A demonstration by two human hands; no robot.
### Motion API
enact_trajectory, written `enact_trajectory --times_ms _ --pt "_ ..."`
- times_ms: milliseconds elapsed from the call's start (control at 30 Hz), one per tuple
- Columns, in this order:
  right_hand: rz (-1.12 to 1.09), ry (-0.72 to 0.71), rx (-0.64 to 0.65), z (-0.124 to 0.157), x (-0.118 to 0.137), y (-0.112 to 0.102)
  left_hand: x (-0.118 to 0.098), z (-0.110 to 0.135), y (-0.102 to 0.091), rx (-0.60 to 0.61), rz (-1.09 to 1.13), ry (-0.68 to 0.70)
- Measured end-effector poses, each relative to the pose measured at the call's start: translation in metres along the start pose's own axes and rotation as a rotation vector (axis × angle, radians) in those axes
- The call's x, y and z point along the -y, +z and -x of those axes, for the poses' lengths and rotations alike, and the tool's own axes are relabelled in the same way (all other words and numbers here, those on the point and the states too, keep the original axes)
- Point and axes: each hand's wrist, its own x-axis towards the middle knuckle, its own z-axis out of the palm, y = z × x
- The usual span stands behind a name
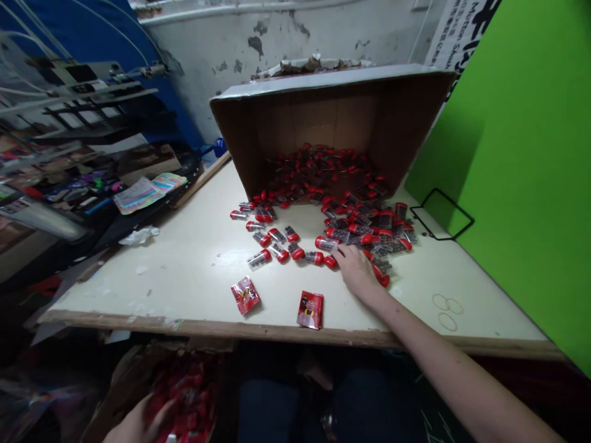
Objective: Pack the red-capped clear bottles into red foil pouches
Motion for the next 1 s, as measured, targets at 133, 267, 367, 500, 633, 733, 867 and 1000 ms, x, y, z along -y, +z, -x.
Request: enact_trajectory --times_ms 133,267,367,500,633,733,867,1000 --pt "-0.004 -0.057 0.022 0.002 0.001 0.000 -0.098 0.036 0.019 0.105 0.363 0.269" --pt "-0.083 -0.068 0.010 0.025 0.012 -0.006 -0.205 0.061 0.053 0.126 0.414 0.517" --pt "-0.158 -0.011 -0.030 0.049 0.024 -0.014 -0.242 0.059 0.077 0.094 0.306 0.510" --pt "-0.456 0.187 -0.071 0.074 0.042 -0.019 -0.248 0.049 0.091 0.107 0.300 0.505" --pt "-0.775 0.350 -0.046 0.079 0.062 -0.012 -0.244 0.048 0.086 0.116 0.323 0.530" --pt "-0.867 0.396 -0.010 0.074 0.073 -0.001 -0.244 0.051 0.080 0.142 0.360 0.567" --pt "-0.860 0.430 -0.012 0.069 0.079 0.012 -0.242 0.051 0.074 0.164 0.444 0.586" --pt "-0.891 0.437 -0.012 0.068 0.076 0.014 -0.239 0.046 0.072 0.184 0.570 0.513"
